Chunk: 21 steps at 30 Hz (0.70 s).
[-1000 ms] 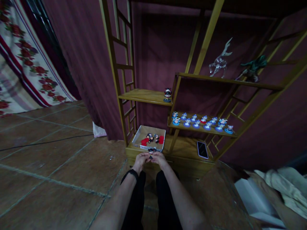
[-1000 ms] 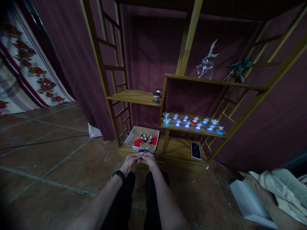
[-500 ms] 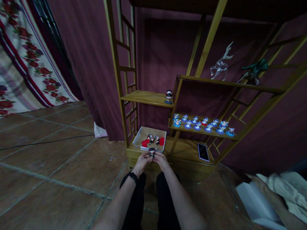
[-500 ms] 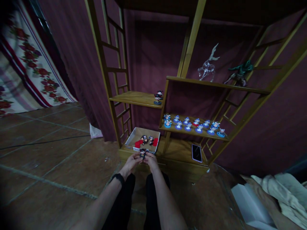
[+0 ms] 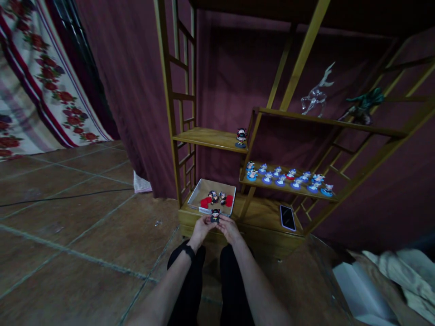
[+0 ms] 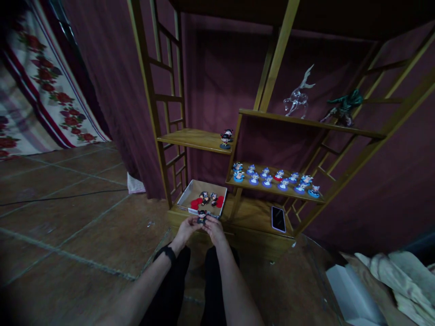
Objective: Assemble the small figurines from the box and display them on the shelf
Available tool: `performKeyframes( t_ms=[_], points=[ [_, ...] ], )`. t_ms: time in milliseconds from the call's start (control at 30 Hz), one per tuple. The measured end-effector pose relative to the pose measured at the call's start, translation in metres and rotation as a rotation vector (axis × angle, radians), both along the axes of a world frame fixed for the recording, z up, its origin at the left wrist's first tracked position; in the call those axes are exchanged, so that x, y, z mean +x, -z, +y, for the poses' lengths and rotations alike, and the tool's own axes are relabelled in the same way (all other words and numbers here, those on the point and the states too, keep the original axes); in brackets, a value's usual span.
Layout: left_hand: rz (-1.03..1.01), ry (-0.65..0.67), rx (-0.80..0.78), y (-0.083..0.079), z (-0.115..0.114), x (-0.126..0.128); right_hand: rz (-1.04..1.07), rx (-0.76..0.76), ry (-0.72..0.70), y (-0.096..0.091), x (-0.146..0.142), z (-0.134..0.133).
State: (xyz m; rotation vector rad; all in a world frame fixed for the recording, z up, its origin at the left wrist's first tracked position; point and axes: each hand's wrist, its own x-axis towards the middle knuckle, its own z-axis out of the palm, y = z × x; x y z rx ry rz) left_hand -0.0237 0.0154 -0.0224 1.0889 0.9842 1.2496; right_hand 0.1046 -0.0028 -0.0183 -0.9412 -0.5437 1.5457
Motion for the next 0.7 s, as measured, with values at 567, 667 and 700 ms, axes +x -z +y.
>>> performKeyframes(
  t_ms=[567,667,700],
  points=[
    [1.049,0.052,0.312,-0.04,-0.018,-0.009,-0.073,-0.061,-0.041,0.002,-0.009,0.005],
    [1.107,0.072,0.329,-0.039,-0.02,-0.01,-0.075,-0.065,-0.033,0.004,-0.01,0.005],
    [1.103,0.071,0.341,-0.037,-0.019,-0.011,-0.077,-0.064,-0.034,0.005,-0.01,0.006]
  ],
)
